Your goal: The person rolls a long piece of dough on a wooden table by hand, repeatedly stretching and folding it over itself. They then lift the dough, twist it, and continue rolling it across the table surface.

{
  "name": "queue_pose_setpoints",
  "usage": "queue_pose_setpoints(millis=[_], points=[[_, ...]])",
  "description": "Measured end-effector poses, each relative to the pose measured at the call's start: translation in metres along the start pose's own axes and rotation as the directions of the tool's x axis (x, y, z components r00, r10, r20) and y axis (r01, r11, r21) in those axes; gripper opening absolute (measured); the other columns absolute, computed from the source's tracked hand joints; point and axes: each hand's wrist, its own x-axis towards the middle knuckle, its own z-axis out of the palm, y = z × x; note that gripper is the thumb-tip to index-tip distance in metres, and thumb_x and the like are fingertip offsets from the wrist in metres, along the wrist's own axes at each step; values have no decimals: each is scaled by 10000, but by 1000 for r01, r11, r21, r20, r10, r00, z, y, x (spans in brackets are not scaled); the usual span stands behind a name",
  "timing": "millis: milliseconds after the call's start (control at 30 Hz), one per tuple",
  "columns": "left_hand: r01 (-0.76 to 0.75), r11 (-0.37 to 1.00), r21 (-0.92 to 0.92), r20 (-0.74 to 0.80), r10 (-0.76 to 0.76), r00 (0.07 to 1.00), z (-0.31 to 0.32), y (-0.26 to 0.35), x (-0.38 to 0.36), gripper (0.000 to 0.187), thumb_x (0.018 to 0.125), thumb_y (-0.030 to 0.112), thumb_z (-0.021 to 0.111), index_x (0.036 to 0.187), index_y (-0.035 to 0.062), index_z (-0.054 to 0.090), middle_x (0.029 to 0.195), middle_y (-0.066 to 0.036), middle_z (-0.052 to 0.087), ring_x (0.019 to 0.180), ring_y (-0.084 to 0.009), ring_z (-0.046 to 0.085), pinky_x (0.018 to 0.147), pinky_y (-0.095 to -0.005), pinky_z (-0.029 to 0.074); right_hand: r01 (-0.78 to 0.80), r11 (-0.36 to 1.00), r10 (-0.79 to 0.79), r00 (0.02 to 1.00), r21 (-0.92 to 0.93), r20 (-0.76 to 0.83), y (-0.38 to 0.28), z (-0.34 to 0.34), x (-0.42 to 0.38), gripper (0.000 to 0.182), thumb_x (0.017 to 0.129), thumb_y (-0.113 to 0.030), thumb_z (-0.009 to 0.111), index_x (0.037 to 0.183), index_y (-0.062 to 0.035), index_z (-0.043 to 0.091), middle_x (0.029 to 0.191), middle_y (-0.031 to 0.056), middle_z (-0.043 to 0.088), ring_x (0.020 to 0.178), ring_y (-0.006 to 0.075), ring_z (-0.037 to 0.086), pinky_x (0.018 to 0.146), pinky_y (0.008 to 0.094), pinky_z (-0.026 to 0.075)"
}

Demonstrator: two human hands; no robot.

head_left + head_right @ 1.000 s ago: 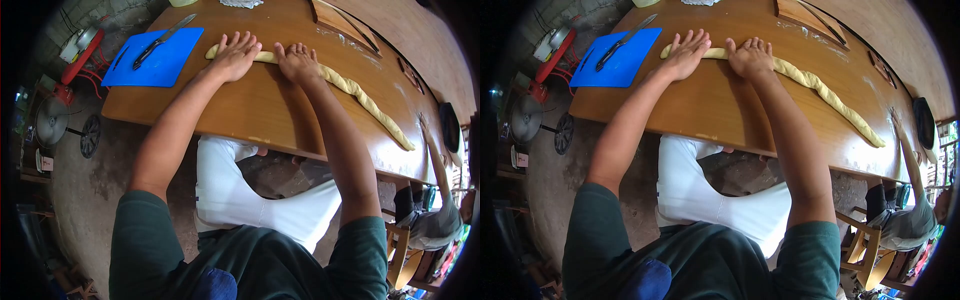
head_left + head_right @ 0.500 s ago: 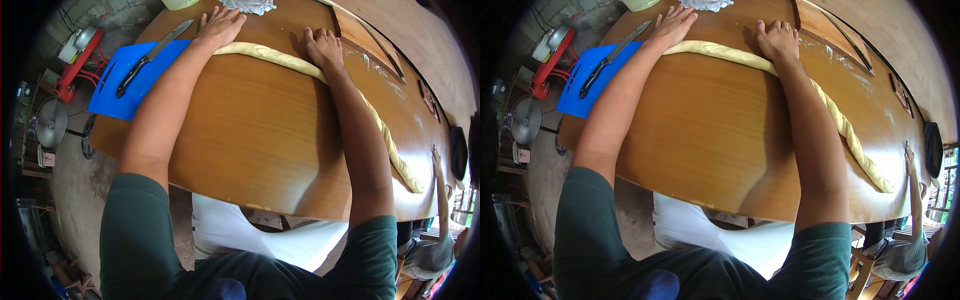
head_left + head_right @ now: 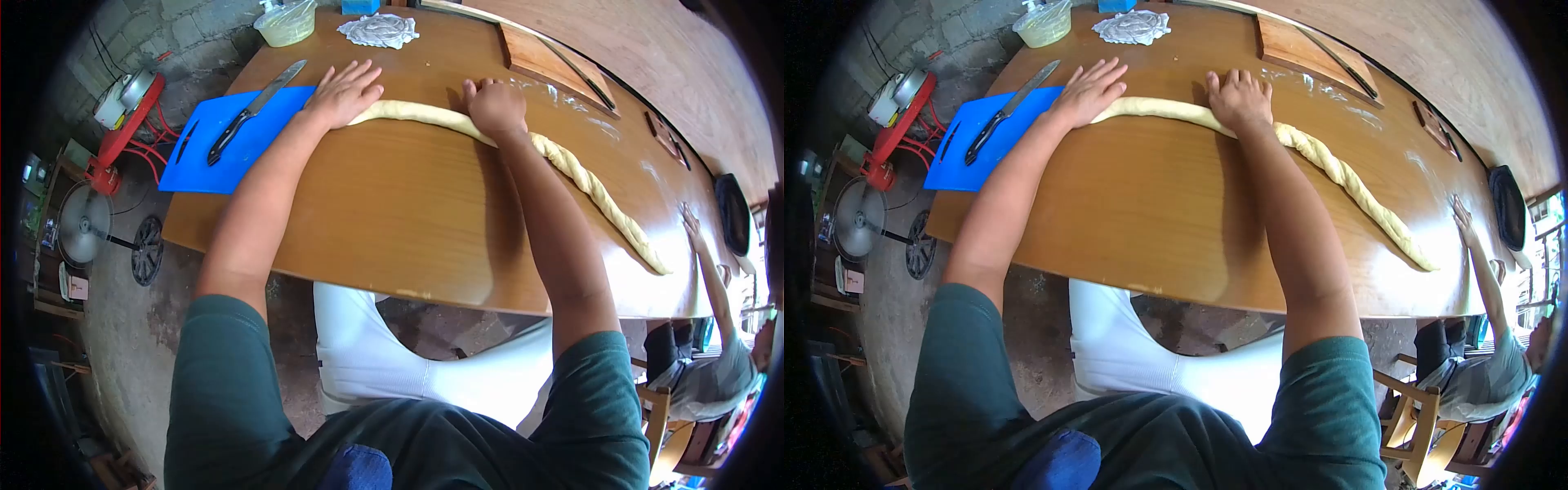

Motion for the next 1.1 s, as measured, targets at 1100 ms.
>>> queue_pose_setpoints(millis=[1100], points=[[-38,987,-154,39,45,998,-15,111,-93,726,1150,529,170,1728,89,182,1812,-108,134,1671,-308,117,1353,-518,66,24,995,-42,980,92,193,-69,-26,-137,1001,1070,-739,149,1691,45,185,1787,206,168,1674,315,97,1356,501,28]])
